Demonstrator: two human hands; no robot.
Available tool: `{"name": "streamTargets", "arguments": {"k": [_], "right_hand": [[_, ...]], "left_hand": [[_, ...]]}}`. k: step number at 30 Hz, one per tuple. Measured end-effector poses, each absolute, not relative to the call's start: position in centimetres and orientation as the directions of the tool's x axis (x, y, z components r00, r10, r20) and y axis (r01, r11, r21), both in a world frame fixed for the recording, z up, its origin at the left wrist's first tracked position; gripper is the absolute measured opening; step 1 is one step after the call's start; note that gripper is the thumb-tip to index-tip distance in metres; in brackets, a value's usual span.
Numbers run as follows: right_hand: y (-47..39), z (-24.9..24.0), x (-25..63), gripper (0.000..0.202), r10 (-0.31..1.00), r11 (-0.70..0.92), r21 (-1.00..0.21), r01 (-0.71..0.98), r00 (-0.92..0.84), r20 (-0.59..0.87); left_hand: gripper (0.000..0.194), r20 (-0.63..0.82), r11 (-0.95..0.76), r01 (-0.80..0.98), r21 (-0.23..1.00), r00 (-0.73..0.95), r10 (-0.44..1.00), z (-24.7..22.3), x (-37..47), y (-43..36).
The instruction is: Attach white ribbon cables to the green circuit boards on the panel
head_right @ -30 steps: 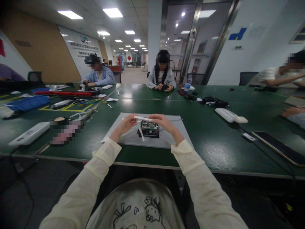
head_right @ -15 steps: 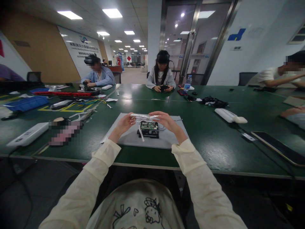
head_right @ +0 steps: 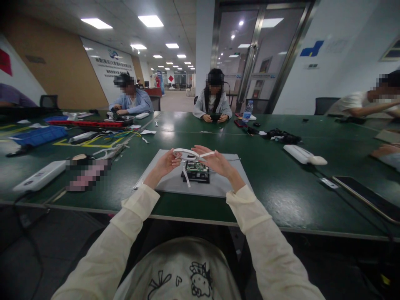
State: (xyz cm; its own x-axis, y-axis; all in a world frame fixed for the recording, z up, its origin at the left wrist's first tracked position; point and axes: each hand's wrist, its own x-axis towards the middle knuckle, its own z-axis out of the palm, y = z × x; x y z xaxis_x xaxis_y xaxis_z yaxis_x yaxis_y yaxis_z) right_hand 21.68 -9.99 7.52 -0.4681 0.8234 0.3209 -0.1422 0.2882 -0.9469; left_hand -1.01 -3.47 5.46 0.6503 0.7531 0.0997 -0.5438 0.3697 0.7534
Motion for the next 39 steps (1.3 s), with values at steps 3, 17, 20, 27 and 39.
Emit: {"name": "streamTargets", "arguments": {"k": [3,17,20,27,39], "right_hand": [[-10.0,7.6,21.7,0.094,0.826,0.272,-0.954,-0.129,-0.477,0.3],[-9.1,5.5,20.9,0.04,0.916,0.198,-0.98,-0.025,-0.351,0.194],[-9.4,5.8,20.9,0.036,0.911,0.261,-0.959,0.11,-0.357,0.207],[-9.2,6.0,21.0,0.034,0.915,0.378,-0.9,0.215,-0.234,0.329],[-8.6,5.4,21.2,0.027,0.896,0.417,-0.732,0.539,-0.109,0.43]], "left_hand": [[0.022,0.106,0.372,-0.543,0.753,0.657,0.746,5.3,-0.9,-3.4],[0.018,0.081,0.432,-0.528,0.731,0.696,0.714,4.7,-0.9,-3.4],[0.016,0.115,0.393,-0.538,0.746,0.686,0.719,4.5,-0.8,-3.4],[0.022,0.221,0.15,-0.478,0.866,0.633,0.742,4.6,-0.4,-3.2],[0.028,0.294,-0.219,-0.204,0.954,0.506,0.811,3.9,0.1,-2.9]]}}
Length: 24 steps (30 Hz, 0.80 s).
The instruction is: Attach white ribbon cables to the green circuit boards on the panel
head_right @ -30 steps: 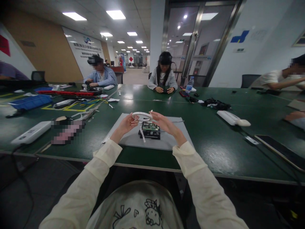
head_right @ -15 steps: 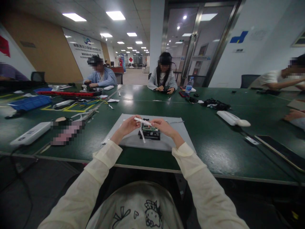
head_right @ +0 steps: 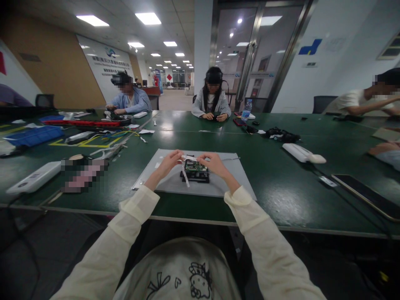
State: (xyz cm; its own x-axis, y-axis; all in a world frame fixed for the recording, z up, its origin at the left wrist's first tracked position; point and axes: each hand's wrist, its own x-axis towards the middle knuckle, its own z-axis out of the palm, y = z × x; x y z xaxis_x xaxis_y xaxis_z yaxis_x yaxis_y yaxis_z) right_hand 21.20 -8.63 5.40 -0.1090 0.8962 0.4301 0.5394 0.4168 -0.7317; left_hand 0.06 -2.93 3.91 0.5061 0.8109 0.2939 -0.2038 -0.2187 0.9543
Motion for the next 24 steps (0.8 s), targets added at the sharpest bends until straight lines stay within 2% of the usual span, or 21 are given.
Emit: {"name": "streamTargets", "arguments": {"k": [3,7,15,24], "right_hand": [[-8.6,5.1,20.9,0.026,0.9,0.408,-0.721,0.56,-0.114,0.421],[-8.6,5.0,20.9,0.027,0.912,0.383,-0.732,0.564,-0.105,0.396],[-8.3,4.9,21.6,0.034,0.935,0.35,-0.749,0.563,-0.168,0.312],[-8.3,5.4,22.3,0.033,0.942,0.327,-0.831,0.449,-0.225,0.249]], "left_hand": [[0.028,0.306,-0.301,-0.102,0.948,0.551,0.777,3.6,0.3,-3.0],[0.026,0.347,-0.37,-0.077,0.926,0.56,0.752,3.6,0.1,-2.9],[0.024,0.361,-0.37,-0.09,0.925,0.517,0.776,3.7,-0.1,-2.7],[0.023,0.37,-0.357,-0.118,0.926,0.46,0.807,3.5,-0.4,-2.1]]}}
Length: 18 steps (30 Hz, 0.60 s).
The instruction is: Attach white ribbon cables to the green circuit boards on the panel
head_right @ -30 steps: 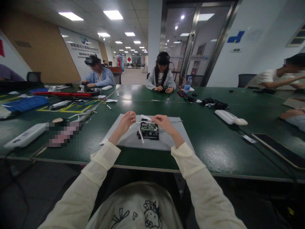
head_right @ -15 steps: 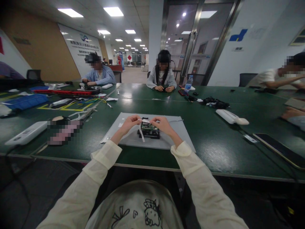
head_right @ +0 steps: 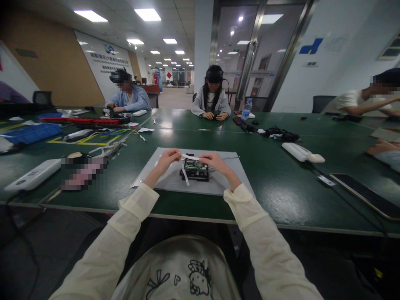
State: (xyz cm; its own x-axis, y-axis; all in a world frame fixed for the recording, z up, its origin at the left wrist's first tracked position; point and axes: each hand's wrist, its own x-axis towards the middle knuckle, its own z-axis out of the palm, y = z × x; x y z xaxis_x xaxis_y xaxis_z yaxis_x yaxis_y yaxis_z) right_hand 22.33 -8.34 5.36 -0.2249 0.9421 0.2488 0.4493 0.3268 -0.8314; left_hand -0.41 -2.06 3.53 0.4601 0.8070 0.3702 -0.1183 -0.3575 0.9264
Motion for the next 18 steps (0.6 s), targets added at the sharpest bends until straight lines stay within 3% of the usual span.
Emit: {"name": "streamTargets", "arguments": {"k": [12,18], "right_hand": [[-8.22,5.39,22.67,0.035,0.935,0.314,-0.703,0.639,-0.077,0.347],[-8.2,5.41,22.83,0.038,0.951,0.262,-0.733,0.628,-0.038,0.307]], "left_hand": [[0.026,0.416,-0.415,-0.078,0.906,0.335,0.845,3.76,-0.4,-2.03],[0.028,0.409,-0.417,-0.054,0.907,0.349,0.843,3.58,-0.45,-1.78]]}}
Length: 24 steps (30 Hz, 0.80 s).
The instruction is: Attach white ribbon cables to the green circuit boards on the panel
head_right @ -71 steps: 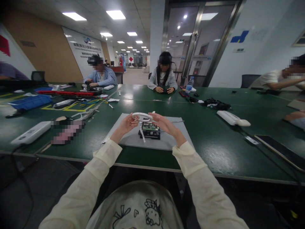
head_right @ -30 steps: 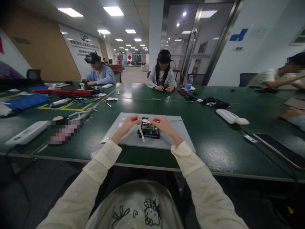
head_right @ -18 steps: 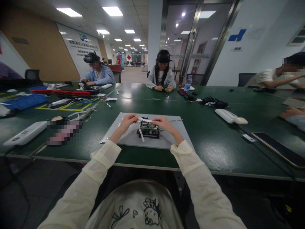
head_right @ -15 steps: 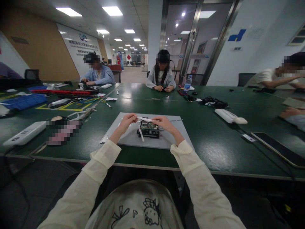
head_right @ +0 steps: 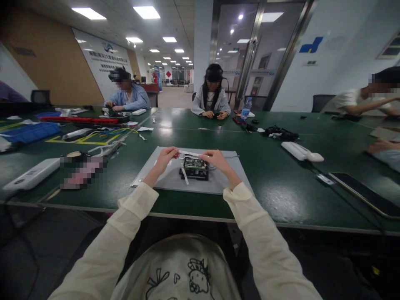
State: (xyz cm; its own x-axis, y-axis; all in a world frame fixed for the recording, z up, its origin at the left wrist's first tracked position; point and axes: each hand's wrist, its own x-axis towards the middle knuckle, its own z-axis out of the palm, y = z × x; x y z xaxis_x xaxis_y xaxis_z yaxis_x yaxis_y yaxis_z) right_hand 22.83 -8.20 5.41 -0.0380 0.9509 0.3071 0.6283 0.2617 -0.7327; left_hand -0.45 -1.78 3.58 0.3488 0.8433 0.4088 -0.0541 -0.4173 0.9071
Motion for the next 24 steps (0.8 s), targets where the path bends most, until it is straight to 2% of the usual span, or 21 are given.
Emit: {"name": "streamTargets", "arguments": {"k": [6,10,17,24], "right_hand": [[-7.92,5.3,23.42,0.031,0.96,0.271,-0.819,0.505,-0.083,0.267],[-7.88,5.2,23.42,0.028,0.961,0.256,-0.823,0.507,-0.042,0.273],[-7.95,5.18,23.07,0.026,0.917,0.296,-0.716,0.633,0.023,0.399],[-7.74,4.83,23.21,0.032,0.866,0.261,-0.608,0.75,0.096,0.49]], "left_hand": [[0.028,0.352,-0.347,-0.081,0.934,0.354,0.867,3.47,-0.43,-1.62],[0.031,0.333,-0.317,-0.103,0.943,0.343,0.878,3.32,-0.38,-1.53],[0.043,0.315,-0.294,-0.114,0.949,0.308,0.898,3.25,-0.19,-1.59],[0.033,0.386,-0.406,-0.015,0.914,0.347,0.855,3.43,-0.13,-1.88]]}}
